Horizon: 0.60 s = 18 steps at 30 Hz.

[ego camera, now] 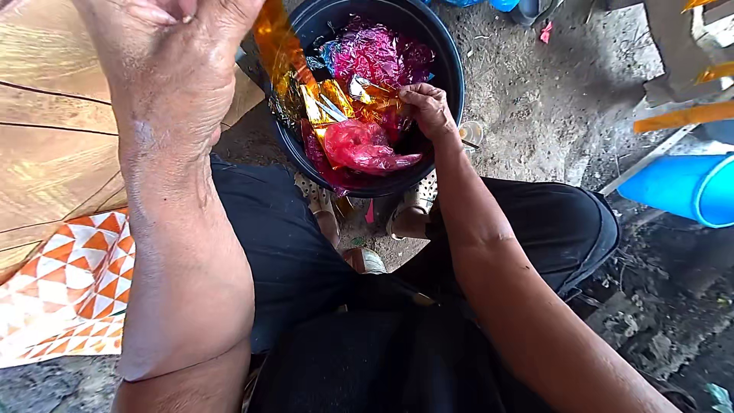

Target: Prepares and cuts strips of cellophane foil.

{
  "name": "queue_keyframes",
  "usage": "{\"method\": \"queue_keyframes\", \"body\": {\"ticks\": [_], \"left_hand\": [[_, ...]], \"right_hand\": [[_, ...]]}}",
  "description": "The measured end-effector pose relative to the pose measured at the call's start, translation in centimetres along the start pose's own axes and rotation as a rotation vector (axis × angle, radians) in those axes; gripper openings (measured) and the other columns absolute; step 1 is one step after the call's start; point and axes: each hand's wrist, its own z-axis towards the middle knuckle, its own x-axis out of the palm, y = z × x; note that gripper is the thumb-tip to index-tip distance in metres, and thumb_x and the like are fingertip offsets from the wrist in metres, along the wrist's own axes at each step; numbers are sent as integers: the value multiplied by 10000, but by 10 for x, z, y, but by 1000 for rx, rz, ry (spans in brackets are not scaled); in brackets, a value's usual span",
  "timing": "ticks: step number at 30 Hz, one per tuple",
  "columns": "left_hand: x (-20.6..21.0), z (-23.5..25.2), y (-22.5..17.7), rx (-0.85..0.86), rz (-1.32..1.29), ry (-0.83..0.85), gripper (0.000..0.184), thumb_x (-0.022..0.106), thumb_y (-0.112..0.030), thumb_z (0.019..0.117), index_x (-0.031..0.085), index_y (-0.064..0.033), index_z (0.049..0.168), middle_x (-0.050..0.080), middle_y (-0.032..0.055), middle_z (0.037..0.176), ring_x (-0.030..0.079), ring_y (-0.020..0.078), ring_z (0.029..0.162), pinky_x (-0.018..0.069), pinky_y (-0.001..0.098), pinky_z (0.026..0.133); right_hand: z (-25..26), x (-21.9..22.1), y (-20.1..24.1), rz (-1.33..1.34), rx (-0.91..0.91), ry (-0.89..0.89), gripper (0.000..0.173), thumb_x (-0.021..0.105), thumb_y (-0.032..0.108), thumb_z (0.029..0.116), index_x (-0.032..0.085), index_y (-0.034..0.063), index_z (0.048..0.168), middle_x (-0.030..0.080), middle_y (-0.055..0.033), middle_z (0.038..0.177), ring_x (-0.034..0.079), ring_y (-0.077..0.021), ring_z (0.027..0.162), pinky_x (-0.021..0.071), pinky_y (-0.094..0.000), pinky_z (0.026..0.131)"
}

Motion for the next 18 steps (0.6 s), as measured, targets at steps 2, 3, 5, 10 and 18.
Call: {"method": "queue_keyframes", "body": {"ticks": [2, 3, 5, 10, 18], "left_hand": [[1, 3, -3, -5, -73, 156, 54, 647, -89, 975, 679, -131, 990, 711, -75, 971, 666, 42, 970, 537, 245, 936], [1, 3, -4, -16, -100, 234, 85, 623, -105, 996, 691, -109, 1046, 720, -57, 1034, 668, 54, 1013, 538, 254, 962], [2, 2, -5, -40, -118, 386, 175, 610, -157, 1013, 704, -78, 1137, 721, -37, 1107, 671, 67, 1040, 552, 267, 960], [12, -13, -11, -63, -21, 651, 235, 627, -260, 967, 707, -114, 1132, 666, 7, 1316, 655, 135, 1143, 572, 357, 961], [68, -33, 4, 35, -34, 769, 269, 682, -412, 900, 760, -156, 883, 664, 29, 1349, 558, 141, 1314, 458, 342, 1091]], "right_hand": [[-2, 4, 30, -26, -8, 104, 55, 650, 41, 953, 698, 17, 964, 731, -28, 827, 697, -113, 703, 610, -291, 673], [-5, 7, 47, -56, -16, 157, 51, 645, 44, 954, 693, 26, 958, 728, -15, 821, 692, -103, 707, 606, -286, 678], [-13, 11, 79, -133, -75, 254, 45, 650, 56, 931, 694, 55, 933, 715, 17, 808, 672, -79, 710, 586, -279, 684], [-70, 28, 147, -240, -362, 385, 101, 629, 6, 929, 718, -25, 966, 735, -54, 857, 692, -110, 766, 608, -321, 724], [-144, 45, 170, -204, -503, 310, 112, 655, 27, 959, 709, -70, 971, 724, -41, 861, 648, -30, 764, 546, -234, 729]]}}
